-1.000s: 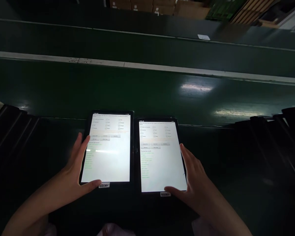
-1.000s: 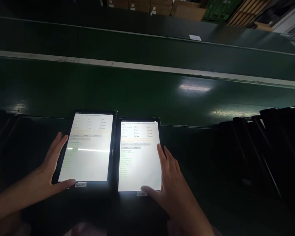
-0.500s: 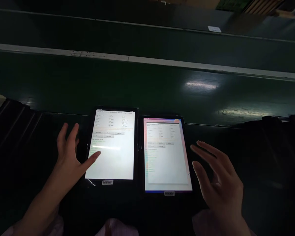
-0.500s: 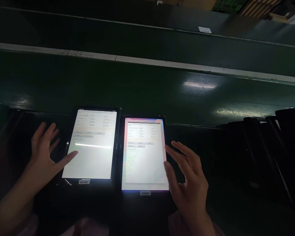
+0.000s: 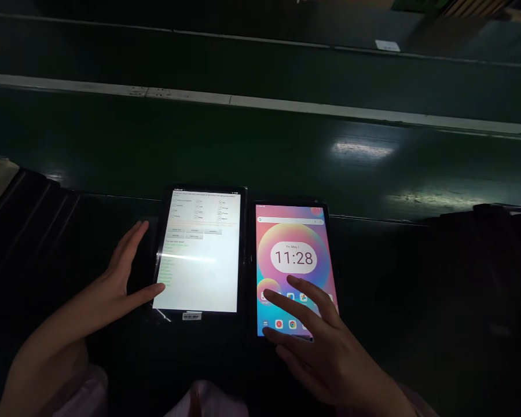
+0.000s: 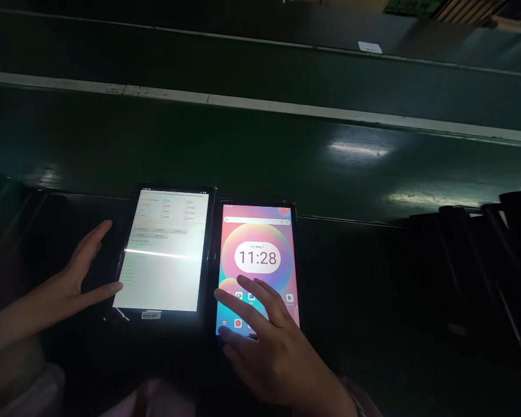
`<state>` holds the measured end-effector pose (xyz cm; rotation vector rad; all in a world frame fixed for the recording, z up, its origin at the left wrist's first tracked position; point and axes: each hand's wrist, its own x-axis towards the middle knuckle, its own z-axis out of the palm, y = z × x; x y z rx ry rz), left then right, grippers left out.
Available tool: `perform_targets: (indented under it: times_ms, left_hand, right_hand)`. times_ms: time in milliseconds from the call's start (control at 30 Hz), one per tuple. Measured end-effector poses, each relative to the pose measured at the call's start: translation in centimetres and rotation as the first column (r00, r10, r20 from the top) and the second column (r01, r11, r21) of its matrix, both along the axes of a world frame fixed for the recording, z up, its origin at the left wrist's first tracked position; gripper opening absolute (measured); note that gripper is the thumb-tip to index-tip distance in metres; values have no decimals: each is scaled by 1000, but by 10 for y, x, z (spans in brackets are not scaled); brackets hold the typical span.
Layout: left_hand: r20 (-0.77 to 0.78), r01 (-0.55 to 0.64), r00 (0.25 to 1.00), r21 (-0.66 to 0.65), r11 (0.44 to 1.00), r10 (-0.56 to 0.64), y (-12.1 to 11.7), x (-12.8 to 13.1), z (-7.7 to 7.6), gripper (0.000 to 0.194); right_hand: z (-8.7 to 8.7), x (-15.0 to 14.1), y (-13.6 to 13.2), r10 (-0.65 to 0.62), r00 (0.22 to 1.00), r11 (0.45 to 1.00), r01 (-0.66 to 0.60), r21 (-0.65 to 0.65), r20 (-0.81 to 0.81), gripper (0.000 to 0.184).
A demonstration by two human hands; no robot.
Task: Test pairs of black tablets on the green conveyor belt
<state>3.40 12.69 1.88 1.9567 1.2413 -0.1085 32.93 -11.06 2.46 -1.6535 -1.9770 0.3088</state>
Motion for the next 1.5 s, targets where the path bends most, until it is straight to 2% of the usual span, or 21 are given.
perform_targets:
  times_ms: [167,300,433,533,600,733,833,933,1033,1267,1500]
  left_hand:
    - [-21,120,992,-26,992,-121,-2,-2,8,105]
    - [-98,131,986,-61,990,-137,-1,2,13,108]
    - [-110,146,982,-92,985,-156,-5,8,12,119]
    - [-100,196,975,-27,980,-198,-21,19,5,134]
    - [-86,204,976,54,977,-199,-35,27,-2,135]
    - [-35,80,997,167,983,-75,-53,39,-8,123]
    - [26,-68,998,164,984,64,-47,39,-5,113]
    - [58,-127,990,35,991,125,-36,32,2,108]
    - [-1,-61,998,-46,997,61,-28,22,7,109]
    - [-77,127,989,-31,991,-129,-19,3,7,104]
    - [-97,137,985,-45,990,-141,-14,-3,8,101]
  right_hand:
    - [-3,2,-4,7,1000,1000,-7,7,14,25]
    - [-7,9,-8,-41,999,995,43,92,-20,25]
    - [-8,10,-7,-12,999,994,18,111,-53,26]
    - [-9,9,-6,-3,999,995,8,95,-54,26]
    - [-9,9,-6,-17,999,996,21,88,-48,27]
    - [-6,8,-2,-68,996,989,74,126,-53,26]
    - [-3,5,3,-129,989,975,139,173,-67,24]
    - [-3,3,5,-147,988,975,154,160,-55,26]
    - [-6,4,4,-137,989,979,142,143,-48,27]
    - [-9,9,-1,-141,988,980,149,132,-66,30]
    - [-7,12,-3,-112,991,984,120,132,-69,33]
